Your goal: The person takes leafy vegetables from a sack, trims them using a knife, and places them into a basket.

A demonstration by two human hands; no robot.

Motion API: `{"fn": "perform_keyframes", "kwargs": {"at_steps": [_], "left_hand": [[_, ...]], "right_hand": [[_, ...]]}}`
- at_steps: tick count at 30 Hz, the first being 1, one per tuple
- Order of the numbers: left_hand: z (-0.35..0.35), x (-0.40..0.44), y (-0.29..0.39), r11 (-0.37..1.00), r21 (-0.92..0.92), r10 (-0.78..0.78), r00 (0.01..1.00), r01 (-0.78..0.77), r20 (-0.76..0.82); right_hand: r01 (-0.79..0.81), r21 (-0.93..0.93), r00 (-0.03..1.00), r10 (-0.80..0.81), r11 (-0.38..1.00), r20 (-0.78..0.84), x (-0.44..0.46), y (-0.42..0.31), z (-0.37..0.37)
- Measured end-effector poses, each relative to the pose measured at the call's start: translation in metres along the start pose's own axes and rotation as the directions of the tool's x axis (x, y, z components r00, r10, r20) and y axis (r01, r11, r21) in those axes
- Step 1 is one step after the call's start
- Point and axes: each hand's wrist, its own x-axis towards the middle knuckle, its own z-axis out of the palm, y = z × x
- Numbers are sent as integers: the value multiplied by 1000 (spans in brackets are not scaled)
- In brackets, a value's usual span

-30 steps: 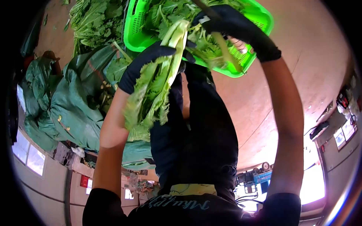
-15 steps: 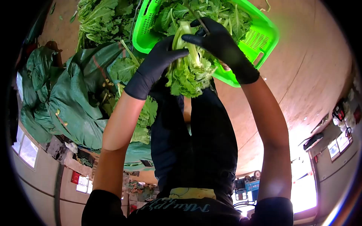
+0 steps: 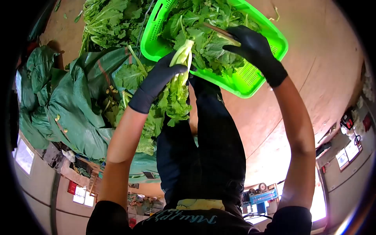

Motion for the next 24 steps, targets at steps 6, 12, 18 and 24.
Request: {"fn": "perform_keyframes", "kwargs": {"at_steps": [6, 12, 18, 24], "left_hand": [[18, -6, -4, 996, -8, 83, 994, -84, -75], [25, -16, 2, 933, 297, 242, 965, -202, -105], [7, -27, 4, 898, 256, 412, 889, -358, -202], [-175, -75, 16, 973, 230, 190, 666, -29, -721]], "right_hand": [[-200, 37, 978, 197, 979, 72, -17, -62, 10], [-197, 38, 976, 192, 980, 104, -16, -69, 22], [-243, -162, 953, 266, 956, 145, -86, 41, 74], [-548, -33, 783, 527, 836, 332, -113, 55, 67]]}}
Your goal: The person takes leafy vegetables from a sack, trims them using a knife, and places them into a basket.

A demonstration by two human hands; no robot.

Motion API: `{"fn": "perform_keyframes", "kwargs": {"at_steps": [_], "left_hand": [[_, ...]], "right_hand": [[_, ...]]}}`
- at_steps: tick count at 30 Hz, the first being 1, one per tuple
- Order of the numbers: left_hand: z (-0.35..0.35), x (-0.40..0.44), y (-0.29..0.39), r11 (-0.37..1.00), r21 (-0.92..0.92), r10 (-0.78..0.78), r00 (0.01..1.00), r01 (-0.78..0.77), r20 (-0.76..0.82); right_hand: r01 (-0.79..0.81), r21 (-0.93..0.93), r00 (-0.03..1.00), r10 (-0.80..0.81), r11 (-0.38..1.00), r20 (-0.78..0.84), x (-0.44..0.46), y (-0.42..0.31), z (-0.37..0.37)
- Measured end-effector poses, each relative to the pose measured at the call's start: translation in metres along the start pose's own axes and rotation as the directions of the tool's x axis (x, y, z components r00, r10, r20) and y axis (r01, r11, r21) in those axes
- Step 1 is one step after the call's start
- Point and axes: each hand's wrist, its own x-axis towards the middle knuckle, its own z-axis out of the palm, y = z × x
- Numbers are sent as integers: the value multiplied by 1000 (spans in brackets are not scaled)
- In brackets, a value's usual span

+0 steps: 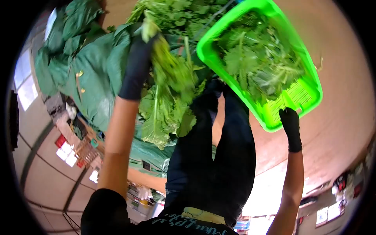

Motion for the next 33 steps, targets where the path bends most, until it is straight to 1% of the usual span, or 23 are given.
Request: {"fn": "perform_keyframes", "kwargs": {"at_steps": [1, 2, 3, 4, 5, 6, 8, 10, 11, 12, 14, 15, 18, 20, 22, 23, 24, 26, 27, 28, 30, 32, 33], "left_hand": [[-47, 37, -23, 902, 358, 211, 970, -242, 124], [-78, 50, -22, 514, 708, 568, 811, -484, 142], [-113, 81, -35, 356, 705, 707, 670, -613, 226], [-133, 92, -53, 584, 615, 669, 743, -529, 5], [-137, 89, -55, 884, 325, 408, 894, -336, -185], [-138, 89, -55, 995, -41, 78, 962, -92, -260], [-139, 83, -136, 986, 98, 141, 990, -137, -31], [-113, 52, -232, 994, 59, 80, 976, -94, 201], [-89, 34, -267, 870, 491, -52, 982, -44, 180], [-63, 13, -291, 568, 823, -163, 981, 4, 107], [-28, -36, -309, 744, 637, -138, 979, 201, -147], [-21, -40, -328, 723, 604, -360, 929, 336, -86], [-14, -55, -319, 671, 654, -253, 937, 349, -241], [-33, -51, -347, 759, 501, -407, 904, 415, -133], [-54, -63, -360, 814, 474, -291, 942, 335, -166], [-59, -75, -368, 938, 285, -142, 969, 197, -204], [-65, -85, -339, 972, -81, -225, 974, 222, -35], [-69, -103, -293, 992, -18, -128, 992, 128, 3], [-71, -111, -267, 992, 4, -126, 992, 126, 11], [-72, -117, -245, 999, 20, -30, 999, 29, 28], [-63, -124, -163, 988, -155, -19, 998, 28, 57], [-47, -124, -80, 995, -95, 6, 970, 17, 243], [-33, -121, -41, 1000, -20, 3, 940, 4, 342]], "right_hand": [[-25, 14, 1000, 25, 1000, 17, 0, -5, 0], [-60, 23, 998, 59, 998, 38, -1, -10, 0], [-22, 13, 999, 21, 1000, 45, -1, -16, 0], [-22, 12, 998, 21, 1000, 57, -1, -21, 3], [-21, 9, 998, 20, 1000, 67, 0, -25, 5], [-19, 9, 997, 19, 1000, 69, 3, -29, 7], [20, 54, 995, -25, 998, 100, 2, -44, 12], [86, 57, 989, -92, 995, 113, 2, -59, 18], [108, 23, 987, -110, 994, 119, 2, -64, 22], [97, 60, 987, -104, 993, 123, -1, -75, 23], [93, 48, 986, -99, 994, 131, -5, -83, 29], [71, 73, 987, -81, 995, 140, -9, -91, 30], [34, 115, 985, -53, 993, 163, -21, -106, 31], [72, 116, 980, -92, 991, 175, -27, -106, 33], [87, 152, 977, -114, 985, 179, -31, -120, 37], [116, 148, 972, -143, 982, 188, -32, -123, 40], [146, 148, 966, -173, 978, 191, -32, -126, 43], [76, 216, 966, -126, 973, 227, -39, -158, 43], [103, 212, 963, -151, 972, 224, -42, -165, 45], [128, 207, 960, -173, 970, 218, -44, -172, 48], [348, 161, 927, -365, 923, 86, -55, -209, 34], [428, 104, 893, -438, 898, 104, -56, -230, 11], [491, 92, 867, -496, 866, 42, -58, -236, -1]]}}
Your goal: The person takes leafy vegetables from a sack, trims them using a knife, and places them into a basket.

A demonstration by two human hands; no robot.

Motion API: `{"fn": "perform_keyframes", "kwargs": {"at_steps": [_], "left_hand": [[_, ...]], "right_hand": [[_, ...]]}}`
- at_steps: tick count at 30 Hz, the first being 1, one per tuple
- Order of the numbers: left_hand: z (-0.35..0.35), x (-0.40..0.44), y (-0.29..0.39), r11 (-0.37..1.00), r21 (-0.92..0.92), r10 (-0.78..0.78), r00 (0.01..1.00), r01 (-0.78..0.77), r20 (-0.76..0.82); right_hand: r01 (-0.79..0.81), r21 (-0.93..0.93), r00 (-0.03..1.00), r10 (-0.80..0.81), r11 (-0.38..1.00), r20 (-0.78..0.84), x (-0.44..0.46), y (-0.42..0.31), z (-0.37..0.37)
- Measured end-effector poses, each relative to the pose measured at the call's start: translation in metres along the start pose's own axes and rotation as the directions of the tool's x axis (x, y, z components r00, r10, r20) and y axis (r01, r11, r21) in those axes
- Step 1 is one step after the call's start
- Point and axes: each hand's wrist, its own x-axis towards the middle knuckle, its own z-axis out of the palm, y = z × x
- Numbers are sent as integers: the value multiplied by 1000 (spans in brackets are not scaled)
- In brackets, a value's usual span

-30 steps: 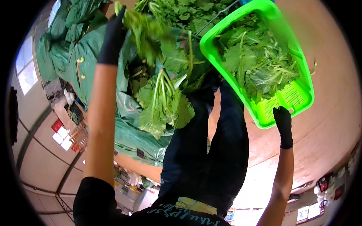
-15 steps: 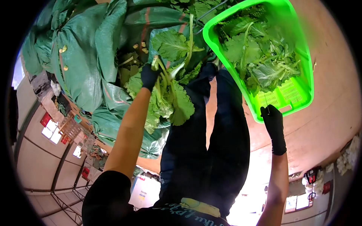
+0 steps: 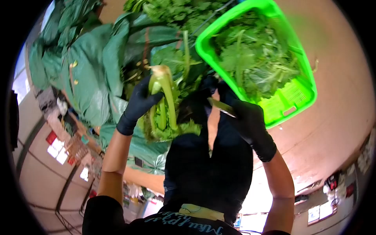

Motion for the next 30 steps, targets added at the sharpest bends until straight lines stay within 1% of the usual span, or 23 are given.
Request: {"fn": "perform_keyframes", "kwargs": {"at_steps": [1, 3, 4, 7, 8, 11, 12, 15, 16, 19, 20, 21, 22, 23, 24, 25, 26, 27, 28, 29, 30], "left_hand": [[16, 8, 24, 1000, 3, 3, 995, -3, 102], [58, 19, 79, 993, 115, -31, 974, 6, 224], [79, 24, 90, 977, 150, 112, 961, -154, 255], [131, 36, 119, 857, 309, 278, 874, -413, 398], [146, 37, 127, 874, 300, 231, 871, -381, 433], [189, 43, 126, 876, 241, 251, 822, -418, 511], [198, 43, 137, 868, 296, 189, 817, -399, 545], [222, 44, 127, 791, 315, 281, 769, -525, 574], [228, 42, 129, 777, 306, 297, 750, -549, 591], [243, 45, 133, 816, 345, 153, 749, -464, 644], [245, 46, 135, 840, 344, 103, 747, -419, 657], [246, 45, 134, 828, 330, 138, 735, -454, 664], [247, 44, 133, 813, 317, 173, 723, -488, 669], [246, 45, 125, 742, 289, 297, 683, -605, 667], [248, 51, 127, 749, 289, 298, 692, -597, 657], [250, 57, 128, 755, 289, 299, 702, -588, 647], [252, 62, 129, 762, 289, 300, 711, -580, 636], [256, 64, 128, 797, 333, 234, 766, -504, 598], [260, 71, 135, 908, 241, 106, 745, -342, 658], [266, 73, 137, 883, 257, 127, 726, -394, 676], [272, 73, 139, 857, 270, 145, 708, -439, 691]], "right_hand": [[62, -25, 996, -64, 998, -55, -1, -5, -12], [54, -43, 994, -57, 998, -92, -7, -14, -42], [4, -80, 998, -10, 997, -69, -14, -17, -57], [-77, -197, 987, 47, 977, -151, -41, 15, -74], [-95, -224, 985, 58, 970, -163, -51, 24, -79], [-177, -198, 961, 126, 964, -244, -77, 49, -82], [-219, -216, 950, 158, 951, -269, -85, 58, -83], [-327, -219, 924, 263, 919, -277, -106, 74, -87], [-296, -164, 925, 239, 941, -294, -111, 78, -85], [-294, -141, 926, 245, 945, -287, -119, 89, -79], [-315, -131, 923, 271, 940, -273, -120, 101, -75], [-338, -122, 919, 299, 933, -258, -123, 123, -65], [-430, -88, 882, 397, 899, -254, -126, 171, -44], [-452, -16, 873, 438, 892, -216, -135, 214, -33], [-531, 122, 812, 545, 839, -210, -140, 219, -32], [-583, 249, 757, 629, 773, -179, -133, 203, -42], [-573, 464, 689, 704, 675, -174, -134, 184, -49], [-454, 634, 700, 691, 626, -180, -130, 149, -62], [-291, 739, 774, 603, 608, -191, -134, 129, -60], [-97, 808, 836, 488, 581, -250, -130, 119, -64], [-105, 799, 816, 511, 592, -270, -122, 110, -66]]}}
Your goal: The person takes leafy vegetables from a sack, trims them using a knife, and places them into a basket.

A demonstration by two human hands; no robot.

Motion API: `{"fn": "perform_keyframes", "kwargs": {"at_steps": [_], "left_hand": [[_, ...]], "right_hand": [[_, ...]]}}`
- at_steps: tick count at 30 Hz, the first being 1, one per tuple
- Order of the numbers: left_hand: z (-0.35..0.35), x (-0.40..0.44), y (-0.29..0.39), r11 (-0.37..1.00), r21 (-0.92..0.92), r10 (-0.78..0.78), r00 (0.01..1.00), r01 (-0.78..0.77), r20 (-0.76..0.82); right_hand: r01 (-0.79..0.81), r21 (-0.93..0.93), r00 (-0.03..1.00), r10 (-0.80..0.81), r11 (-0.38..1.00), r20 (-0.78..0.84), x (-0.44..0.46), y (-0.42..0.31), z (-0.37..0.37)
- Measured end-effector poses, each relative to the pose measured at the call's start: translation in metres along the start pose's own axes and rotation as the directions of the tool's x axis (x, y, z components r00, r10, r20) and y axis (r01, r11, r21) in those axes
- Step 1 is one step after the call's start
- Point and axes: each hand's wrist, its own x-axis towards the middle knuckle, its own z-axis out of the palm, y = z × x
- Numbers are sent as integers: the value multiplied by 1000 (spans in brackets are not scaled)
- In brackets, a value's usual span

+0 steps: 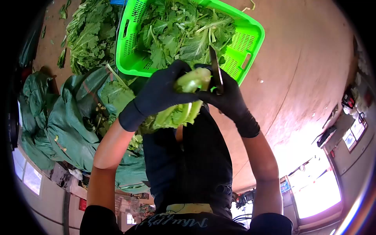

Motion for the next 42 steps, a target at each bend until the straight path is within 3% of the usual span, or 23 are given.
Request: {"fn": "perform_keyframes", "kwargs": {"at_steps": [2, 3, 5, 6, 9, 11, 13, 15, 17, 20, 21, 23, 25, 26, 28, 29, 30, 31, 32, 35, 36, 39, 42], "left_hand": [[3, 1, 2, 995, 81, 62, 998, -62, 9], [3, 4, -4, 990, -44, 135, 991, -136, -9], [5, 10, -19, 918, -283, 269, 961, -276, -66], [1, 12, -13, 910, -222, 344, 937, -349, -61], [-10, 23, -15, 966, -74, 250, 968, -248, 26], [-10, 28, -14, 945, 60, 327, 942, -323, -77], [-17, 42, -20, 905, 233, 395, 905, -355, -155], [-29, 60, -35, 910, 289, 383, 870, -298, -310], [-41, 63, -48, 887, 416, 362, 859, -200, -361], [-29, 63, -60, 832, 490, 505, 725, -262, -469], [-25, 58, -51, 881, 340, 455, 786, -328, -419], [-6, 34, -16, 922, 8, 375, 887, -388, -271], [-1, 17, 15, 876, -426, 195, 974, -224, -111], [1, 16, 7, 948, -196, 189, 938, -252, -291], [-28, 7, -19, 814, -564, 5, 974, -136, -227], [-41, 2, -44, 689, -716, -65, 973, -117, -222], [-53, -6, -65, 590, -800, -140, 962, -109, -234], [-64, -13, -84, 531, -839, -209, 942, -116, -263], [-74, -19, -104, 493, -860, -271, 916, -132, -296], [-102, -57, -150, 420, -886, -405, 832, -199, -379], [-105, -79, -160, 399, -890, -443, 804, -220, -397], [-83, -165, -170, 317, -910, -570, 714, -266, -407], [-58, -230, -174, 238, -910, -669, 622, -339, -407]], "right_hand": [[-37, -71, 999, 36, 997, -11, 3, -17, 2], [8, -42, 999, -9, 999, -41, 6, -14, -3], [34, -251, 998, -48, 967, -48, 10, -20, -16], [60, -241, 998, -66, 969, -19, 12, -27, -19], [-36, -260, 998, 46, 965, 32, 7, -34, -34], [1, -243, 994, 26, 970, 106, 10, -36, -47], [-64, -142, 995, 74, 988, 69, 9, -26, -69], [-126, -135, 988, 137, 983, 76, 7, -20, -99], [-35, 4, 999, 35, 999, 37, 3, -22, -113], [34, 79, 998, -30, 996, -49, 4, -49, -111], [55, 81, 996, -49, 995, -71, 7, -57, -103], [-31, -96, 999, 29, 995, -23, 22, -75, -91], [59, -173, 998, -62, 983, -13, 44, -90, -46], [133, -220, 990, -117, 966, 83, 55, -99, -32], [146, -121, 978, -125, 982, 167, 67, -128, 2], [78, 22, 982, -80, 997, 168, 71, -143, 18], [50, -123, 997, -42, 991, 67, 78, -147, 24], [104, -261, 995, -102, 960, 21, 82, -153, 28], [428, -405, 904, -385, 808, 187, 92, -137, 15], [199, -218, 974, -169, 956, 150, 87, -119, 13], [232, -239, 968, -199, 943, 155, 84, -109, 13], [-31, -267, 993, 61, 963, 104, 74, -92, 21], [-96, -298, 976, 149, 950, 157, 63, -76, 26]]}}
